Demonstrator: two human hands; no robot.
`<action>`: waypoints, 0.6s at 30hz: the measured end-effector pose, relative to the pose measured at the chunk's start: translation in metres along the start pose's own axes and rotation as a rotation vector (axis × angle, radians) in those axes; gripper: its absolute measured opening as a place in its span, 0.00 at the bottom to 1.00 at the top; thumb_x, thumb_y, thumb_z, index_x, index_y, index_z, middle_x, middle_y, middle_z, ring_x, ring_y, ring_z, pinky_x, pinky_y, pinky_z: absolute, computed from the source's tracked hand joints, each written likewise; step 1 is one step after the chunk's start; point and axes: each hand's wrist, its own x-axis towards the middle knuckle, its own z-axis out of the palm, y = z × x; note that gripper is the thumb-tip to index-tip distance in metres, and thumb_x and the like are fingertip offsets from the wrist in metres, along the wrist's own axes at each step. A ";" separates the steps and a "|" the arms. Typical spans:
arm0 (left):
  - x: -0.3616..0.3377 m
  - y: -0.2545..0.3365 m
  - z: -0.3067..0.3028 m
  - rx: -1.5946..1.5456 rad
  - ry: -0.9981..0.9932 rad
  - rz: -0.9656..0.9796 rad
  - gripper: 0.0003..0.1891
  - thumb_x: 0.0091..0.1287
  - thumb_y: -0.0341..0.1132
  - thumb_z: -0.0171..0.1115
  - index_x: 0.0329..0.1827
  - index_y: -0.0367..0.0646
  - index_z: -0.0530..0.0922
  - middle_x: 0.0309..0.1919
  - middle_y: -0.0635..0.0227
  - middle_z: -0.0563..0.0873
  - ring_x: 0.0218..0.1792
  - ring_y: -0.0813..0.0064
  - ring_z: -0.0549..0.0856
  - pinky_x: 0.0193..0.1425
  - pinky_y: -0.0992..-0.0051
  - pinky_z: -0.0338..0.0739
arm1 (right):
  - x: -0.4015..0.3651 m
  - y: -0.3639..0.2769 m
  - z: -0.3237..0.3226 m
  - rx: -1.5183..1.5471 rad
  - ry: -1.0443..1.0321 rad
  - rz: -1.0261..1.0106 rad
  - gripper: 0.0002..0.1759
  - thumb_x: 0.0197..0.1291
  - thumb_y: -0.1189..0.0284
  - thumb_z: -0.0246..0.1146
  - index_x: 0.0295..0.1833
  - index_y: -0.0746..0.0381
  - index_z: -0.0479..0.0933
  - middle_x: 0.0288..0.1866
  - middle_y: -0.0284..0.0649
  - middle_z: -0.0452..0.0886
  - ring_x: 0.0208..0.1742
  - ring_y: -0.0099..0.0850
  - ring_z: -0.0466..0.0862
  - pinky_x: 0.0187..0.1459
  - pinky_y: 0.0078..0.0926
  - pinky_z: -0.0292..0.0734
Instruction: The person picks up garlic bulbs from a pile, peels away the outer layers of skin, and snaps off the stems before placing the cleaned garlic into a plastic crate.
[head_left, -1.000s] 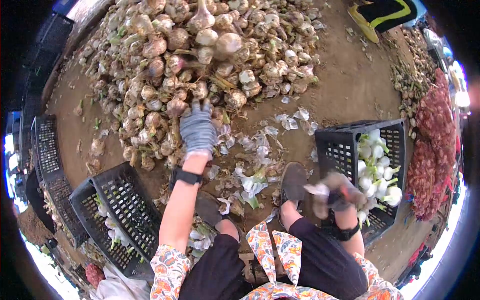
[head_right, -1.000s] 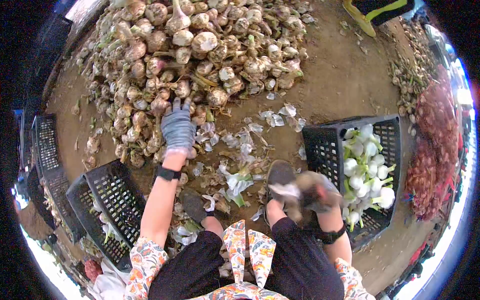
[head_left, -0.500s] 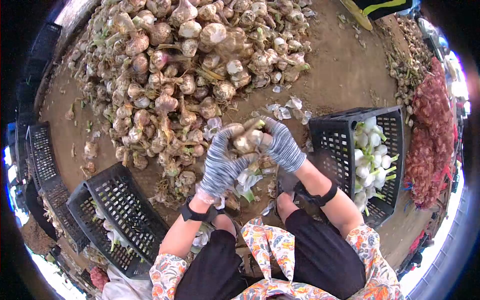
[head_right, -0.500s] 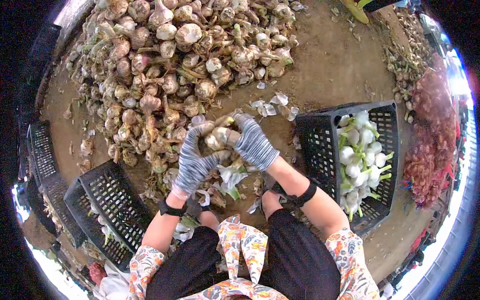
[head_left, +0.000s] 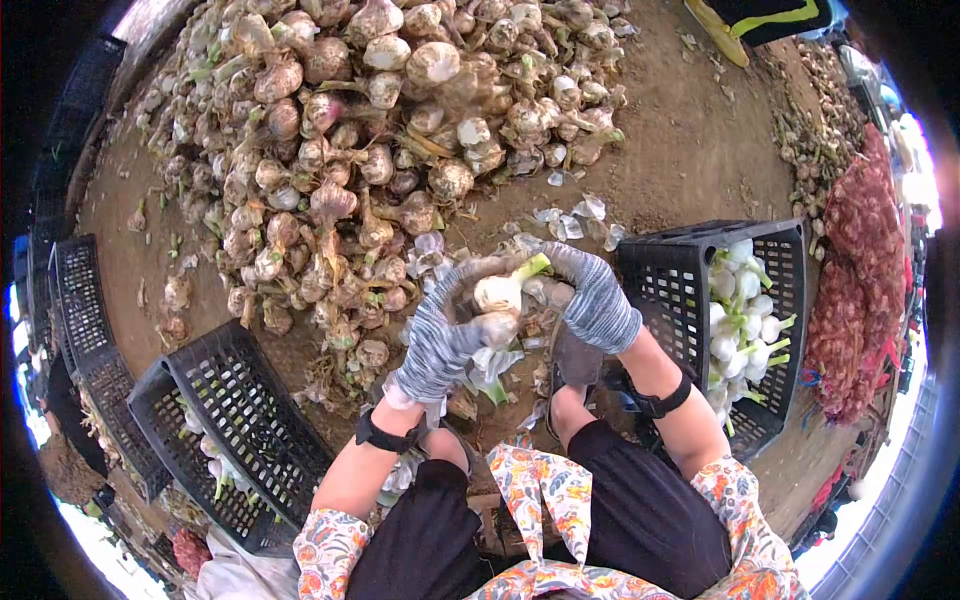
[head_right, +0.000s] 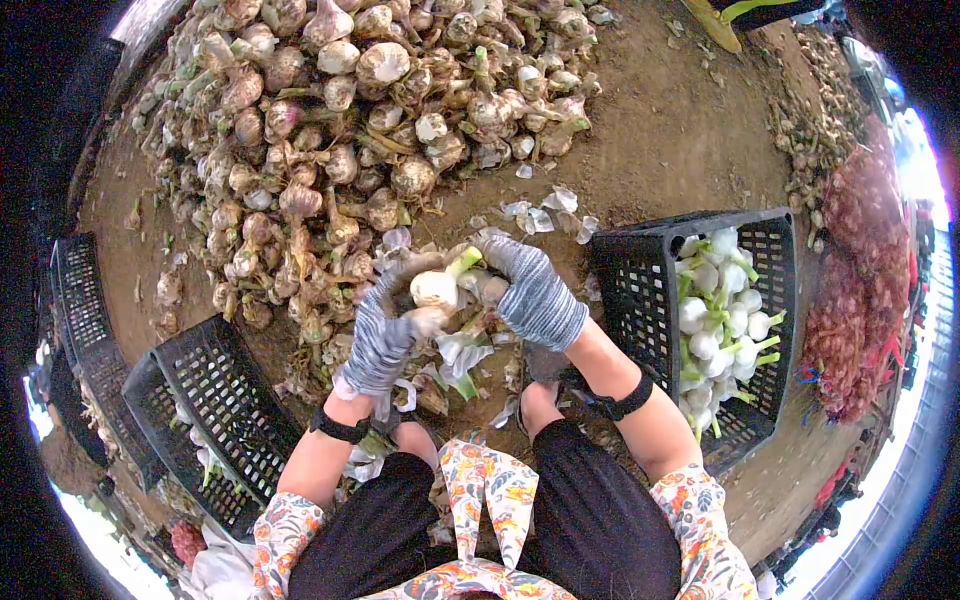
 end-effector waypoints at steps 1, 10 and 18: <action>0.002 0.000 -0.003 -0.048 -0.006 -0.089 0.24 0.56 0.38 0.66 0.55 0.40 0.72 0.47 0.63 0.79 0.44 0.76 0.79 0.50 0.74 0.75 | -0.001 0.000 -0.001 -0.017 0.006 -0.056 0.13 0.53 0.73 0.61 0.45 0.66 0.76 0.37 0.43 0.80 0.39 0.30 0.80 0.45 0.26 0.74; 0.007 -0.019 0.000 -0.283 0.189 -0.163 0.20 0.71 0.47 0.44 0.54 0.42 0.72 0.43 0.66 0.81 0.36 0.78 0.82 0.37 0.77 0.79 | -0.013 -0.012 0.013 0.171 0.026 0.220 0.12 0.58 0.72 0.58 0.47 0.65 0.76 0.37 0.36 0.81 0.41 0.21 0.76 0.45 0.22 0.73; 0.001 -0.026 0.002 0.302 0.118 0.138 0.22 0.73 0.46 0.37 0.58 0.38 0.70 0.51 0.65 0.78 0.49 0.78 0.78 0.54 0.77 0.73 | -0.004 0.006 0.022 0.115 0.130 0.068 0.16 0.56 0.68 0.62 0.47 0.67 0.74 0.38 0.45 0.81 0.39 0.32 0.79 0.45 0.28 0.73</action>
